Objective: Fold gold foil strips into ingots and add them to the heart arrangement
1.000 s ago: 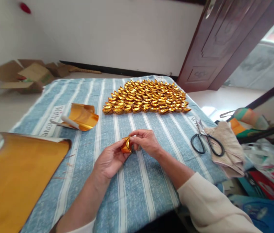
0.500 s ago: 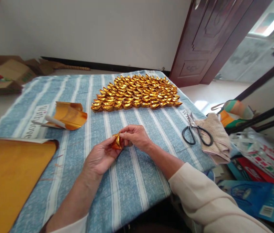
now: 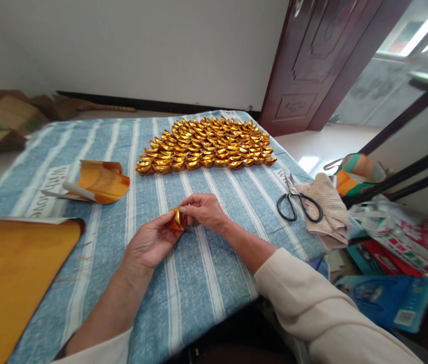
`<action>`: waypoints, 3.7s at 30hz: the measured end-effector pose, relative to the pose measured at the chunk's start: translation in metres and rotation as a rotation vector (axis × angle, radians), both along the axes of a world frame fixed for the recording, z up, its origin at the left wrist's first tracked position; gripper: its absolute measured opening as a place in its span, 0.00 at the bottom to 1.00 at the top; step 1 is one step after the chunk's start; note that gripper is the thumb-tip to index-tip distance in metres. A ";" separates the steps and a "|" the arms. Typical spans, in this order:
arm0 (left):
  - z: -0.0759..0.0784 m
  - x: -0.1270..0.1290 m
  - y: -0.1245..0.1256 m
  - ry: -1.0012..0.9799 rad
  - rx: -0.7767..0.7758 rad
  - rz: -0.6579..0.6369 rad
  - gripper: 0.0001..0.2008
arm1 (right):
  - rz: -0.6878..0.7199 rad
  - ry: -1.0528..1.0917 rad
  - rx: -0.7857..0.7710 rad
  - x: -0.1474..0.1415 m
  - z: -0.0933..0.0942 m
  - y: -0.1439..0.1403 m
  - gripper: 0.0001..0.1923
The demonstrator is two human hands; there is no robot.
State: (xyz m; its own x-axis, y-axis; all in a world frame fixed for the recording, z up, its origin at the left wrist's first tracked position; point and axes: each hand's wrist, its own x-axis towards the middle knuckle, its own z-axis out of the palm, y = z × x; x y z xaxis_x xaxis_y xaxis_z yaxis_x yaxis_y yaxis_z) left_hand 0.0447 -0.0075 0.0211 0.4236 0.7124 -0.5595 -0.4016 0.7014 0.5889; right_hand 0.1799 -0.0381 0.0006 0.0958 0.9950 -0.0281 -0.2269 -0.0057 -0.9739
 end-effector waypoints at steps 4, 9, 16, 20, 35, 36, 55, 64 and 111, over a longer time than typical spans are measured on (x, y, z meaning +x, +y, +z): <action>0.001 0.001 0.000 0.014 -0.007 0.017 0.14 | 0.002 -0.006 0.017 0.000 -0.002 0.000 0.05; 0.002 0.001 0.000 0.025 -0.023 0.031 0.14 | 0.002 -0.008 0.031 0.001 -0.005 0.001 0.04; 0.001 0.000 0.000 0.023 0.004 0.000 0.14 | 0.007 -0.006 0.060 0.001 -0.007 0.002 0.05; 0.000 0.000 0.000 0.026 0.008 -0.011 0.14 | -0.001 -0.027 0.062 0.001 -0.008 0.002 0.04; 0.002 -0.002 -0.001 0.038 0.025 -0.006 0.13 | -0.037 -0.122 0.049 0.000 -0.005 -0.001 0.05; 0.002 -0.002 -0.001 0.035 0.027 -0.006 0.14 | -0.045 -0.126 0.053 -0.001 -0.006 -0.001 0.05; -0.003 -0.006 -0.006 -0.053 0.047 -0.028 0.14 | -0.101 -0.151 0.125 -0.010 -0.011 -0.005 0.08; -0.008 -0.011 -0.007 -0.088 0.050 -0.029 0.10 | -0.067 -0.119 0.119 -0.010 -0.018 -0.006 0.10; -0.018 -0.016 -0.008 -0.178 0.096 -0.061 0.09 | -0.057 -0.195 0.114 -0.015 -0.014 -0.014 0.11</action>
